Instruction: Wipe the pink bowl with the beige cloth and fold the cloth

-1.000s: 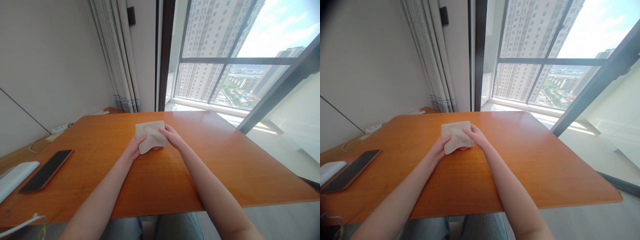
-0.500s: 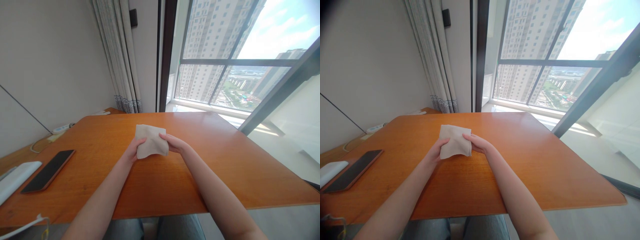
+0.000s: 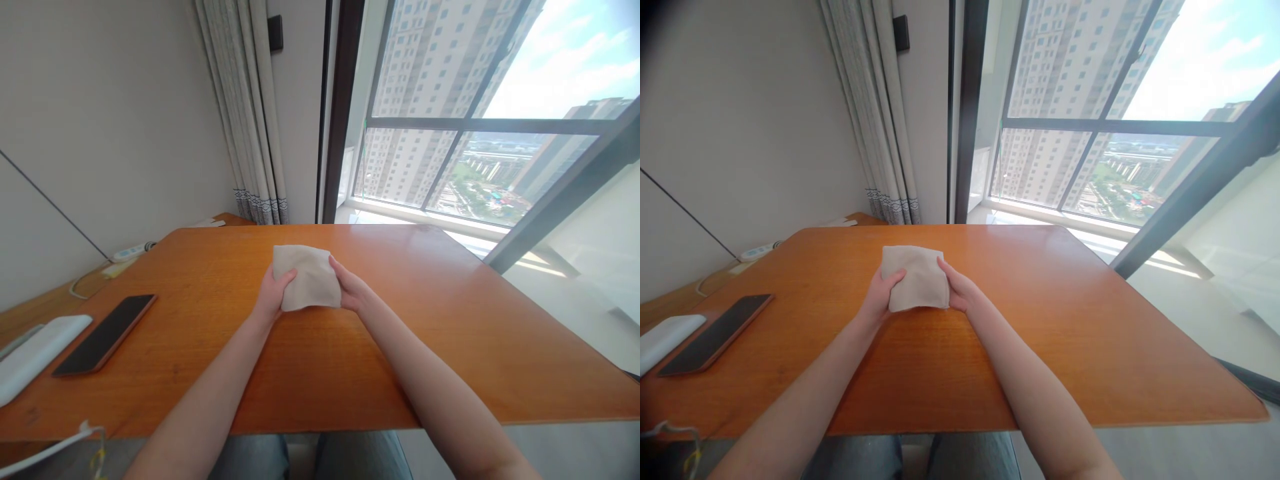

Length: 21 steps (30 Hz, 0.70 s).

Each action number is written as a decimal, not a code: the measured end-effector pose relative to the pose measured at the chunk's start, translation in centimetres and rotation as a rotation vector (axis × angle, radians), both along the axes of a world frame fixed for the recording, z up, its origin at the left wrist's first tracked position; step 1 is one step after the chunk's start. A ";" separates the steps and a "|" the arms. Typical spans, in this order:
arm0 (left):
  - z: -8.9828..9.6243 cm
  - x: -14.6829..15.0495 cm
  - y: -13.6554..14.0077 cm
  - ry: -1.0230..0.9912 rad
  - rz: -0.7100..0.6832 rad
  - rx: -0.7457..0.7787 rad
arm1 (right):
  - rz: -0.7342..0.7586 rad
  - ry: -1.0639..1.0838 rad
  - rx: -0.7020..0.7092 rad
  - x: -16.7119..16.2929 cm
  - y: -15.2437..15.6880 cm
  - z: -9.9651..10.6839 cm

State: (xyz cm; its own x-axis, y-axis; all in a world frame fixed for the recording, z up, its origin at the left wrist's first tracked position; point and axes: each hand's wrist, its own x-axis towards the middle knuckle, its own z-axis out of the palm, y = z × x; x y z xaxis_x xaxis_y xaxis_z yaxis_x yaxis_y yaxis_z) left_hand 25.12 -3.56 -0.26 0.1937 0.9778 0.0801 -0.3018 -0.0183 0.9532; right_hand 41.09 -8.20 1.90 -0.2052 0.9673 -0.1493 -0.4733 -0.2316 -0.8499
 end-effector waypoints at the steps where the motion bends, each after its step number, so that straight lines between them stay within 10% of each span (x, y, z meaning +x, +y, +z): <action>1: 0.0 0.1 0.0 0.034 0.029 0.039 | 0.003 -0.010 0.010 -0.2 0.0 -0.1; 6: -0.3 0.5 0.5 0.023 0.036 0.141 | -0.419 -0.154 0.152 1.1 0.7 -0.4; 10: -1.6 0.5 1.5 0.189 0.093 0.159 | -0.829 -0.660 0.427 2.9 0.8 -0.1; 14: -3.4 0.8 2.2 0.365 0.096 0.170 | -0.562 -1.346 0.672 2.0 -0.2 0.2; 21: -5.6 1.3 2.5 0.384 -0.067 0.198 | -0.004 -1.699 0.500 0.2 -0.3 -1.8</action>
State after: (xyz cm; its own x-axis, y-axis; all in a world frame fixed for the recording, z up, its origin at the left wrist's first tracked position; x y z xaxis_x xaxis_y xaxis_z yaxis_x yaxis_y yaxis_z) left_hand 26.45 -1.02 -5.85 0.3087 0.9350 0.1744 0.0668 -0.2042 0.9766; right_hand 41.30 -8.52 0.08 -0.1502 0.9829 0.1069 0.9234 0.1781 -0.3400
